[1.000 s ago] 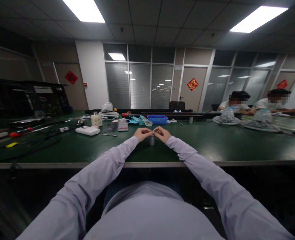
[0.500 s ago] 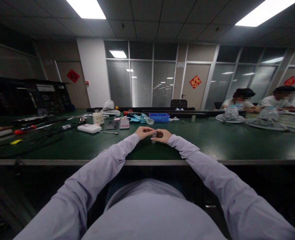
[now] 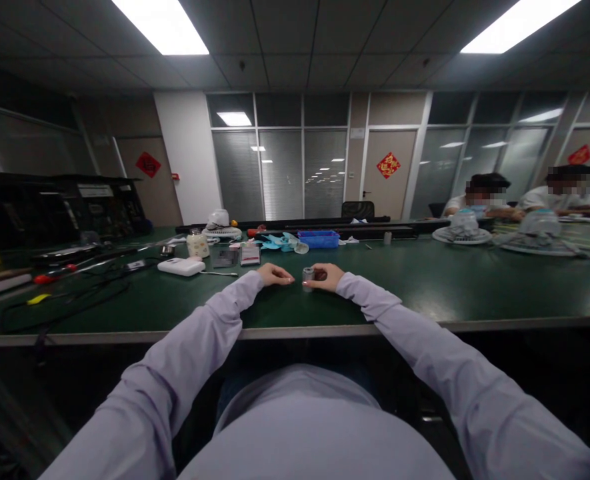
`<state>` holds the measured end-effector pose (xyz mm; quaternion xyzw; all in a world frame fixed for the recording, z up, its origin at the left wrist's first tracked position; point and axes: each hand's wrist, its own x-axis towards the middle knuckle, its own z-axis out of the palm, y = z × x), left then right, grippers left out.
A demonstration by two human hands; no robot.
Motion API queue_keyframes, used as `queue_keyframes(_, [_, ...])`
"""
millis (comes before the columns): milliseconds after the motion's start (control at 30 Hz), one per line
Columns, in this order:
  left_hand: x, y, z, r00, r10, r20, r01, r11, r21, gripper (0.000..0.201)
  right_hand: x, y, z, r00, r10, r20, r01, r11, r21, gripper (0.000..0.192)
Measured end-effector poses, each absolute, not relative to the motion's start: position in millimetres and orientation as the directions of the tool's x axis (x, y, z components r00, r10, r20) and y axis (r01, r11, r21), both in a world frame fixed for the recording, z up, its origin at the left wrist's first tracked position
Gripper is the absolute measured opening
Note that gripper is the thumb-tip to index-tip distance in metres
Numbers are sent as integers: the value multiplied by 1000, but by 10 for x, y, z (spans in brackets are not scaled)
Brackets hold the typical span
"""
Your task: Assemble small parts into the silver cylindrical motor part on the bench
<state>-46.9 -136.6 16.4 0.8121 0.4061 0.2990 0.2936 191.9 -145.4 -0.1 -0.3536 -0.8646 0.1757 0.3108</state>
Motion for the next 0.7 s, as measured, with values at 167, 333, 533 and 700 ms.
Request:
queue_keyframes(167, [-490,-1335,74,543,828,137,562,-480,674,22,1922,-1464,0,-556,731,396,513,677,-528,22])
queue_keyframes(333, [-489,-1314,82,536,834,130,587,-479,653,22,1936,-1467,11,-561,738,376,530,669,-521,22])
queue_keyframes(533, [-440,-1343,80,492,843,216,569,-499,653,22,1947,-1464,26,-572,724,386,528,685,-502,22])
queue_keyframes(700, [-207,-1393,163,390,842,373,517,-536,667,26,1953,-1462,26,-573,728,377,534,680,-502,22])
